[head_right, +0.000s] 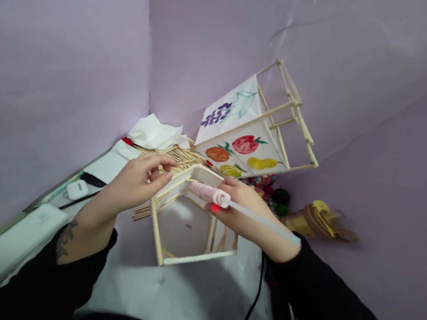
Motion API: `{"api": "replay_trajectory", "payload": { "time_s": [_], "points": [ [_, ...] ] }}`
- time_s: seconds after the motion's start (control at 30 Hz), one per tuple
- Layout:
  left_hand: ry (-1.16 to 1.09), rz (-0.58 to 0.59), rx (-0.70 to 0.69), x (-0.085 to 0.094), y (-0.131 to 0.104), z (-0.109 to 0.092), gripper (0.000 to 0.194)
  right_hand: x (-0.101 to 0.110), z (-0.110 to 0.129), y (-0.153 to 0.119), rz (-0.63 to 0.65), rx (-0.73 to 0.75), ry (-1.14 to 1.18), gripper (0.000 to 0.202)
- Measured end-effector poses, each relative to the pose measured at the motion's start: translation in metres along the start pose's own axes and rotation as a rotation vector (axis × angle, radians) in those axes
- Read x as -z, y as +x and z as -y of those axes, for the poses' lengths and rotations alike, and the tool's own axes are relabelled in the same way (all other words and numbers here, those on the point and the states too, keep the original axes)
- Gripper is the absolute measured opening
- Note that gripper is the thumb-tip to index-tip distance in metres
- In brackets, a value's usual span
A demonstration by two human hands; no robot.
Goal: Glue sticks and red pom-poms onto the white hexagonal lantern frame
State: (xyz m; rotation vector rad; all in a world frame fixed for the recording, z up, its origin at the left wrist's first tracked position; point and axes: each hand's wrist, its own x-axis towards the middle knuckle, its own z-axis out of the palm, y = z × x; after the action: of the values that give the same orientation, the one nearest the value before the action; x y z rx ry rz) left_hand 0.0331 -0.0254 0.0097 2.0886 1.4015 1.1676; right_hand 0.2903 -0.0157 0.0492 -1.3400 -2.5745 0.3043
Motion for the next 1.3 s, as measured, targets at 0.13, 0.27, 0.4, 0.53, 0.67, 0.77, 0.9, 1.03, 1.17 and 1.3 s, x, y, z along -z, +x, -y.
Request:
{"api": "replay_trajectory", "payload": {
  "time_s": [0.13,0.27,0.4,0.53,0.67,0.77,0.9,1.03,1.17,1.3],
  "points": [
    [-0.064,0.087,0.064,0.002,0.002,0.008,0.026,-0.007,0.001,0.008,0.115,0.141,-0.169,0.004],
    [-0.139,0.107,0.109,-0.001,0.004,0.018,0.025,-0.005,0.008,0.012,0.208,0.189,-0.483,0.011],
    [-0.185,0.119,0.093,-0.003,0.005,0.024,0.019,-0.005,0.018,0.017,0.175,0.332,-0.672,0.012],
    [-0.217,0.139,0.109,-0.001,0.005,0.025,0.018,-0.012,0.021,0.024,0.121,0.416,-0.708,0.014],
    [-0.237,0.172,0.129,0.001,0.007,0.024,0.016,-0.018,0.021,0.026,0.082,0.449,-0.731,0.013],
    [-0.239,0.18,0.128,0.001,0.007,0.024,0.016,-0.02,0.021,0.023,0.072,0.441,-0.744,0.013],
    [-0.236,0.176,0.128,0.0,0.007,0.023,0.017,-0.023,0.019,0.018,0.043,0.442,-0.752,0.013],
    [-0.236,0.176,0.131,0.0,0.007,0.022,0.017,-0.025,0.018,0.017,0.015,0.447,-0.744,0.013],
    [-0.231,0.166,0.119,0.0,0.007,0.023,0.017,-0.026,0.018,0.017,0.001,0.447,-0.744,0.013],
    [-0.235,0.169,0.122,0.001,0.007,0.023,0.017,-0.025,0.019,0.017,-0.018,0.449,-0.734,0.013]
  ]
}}
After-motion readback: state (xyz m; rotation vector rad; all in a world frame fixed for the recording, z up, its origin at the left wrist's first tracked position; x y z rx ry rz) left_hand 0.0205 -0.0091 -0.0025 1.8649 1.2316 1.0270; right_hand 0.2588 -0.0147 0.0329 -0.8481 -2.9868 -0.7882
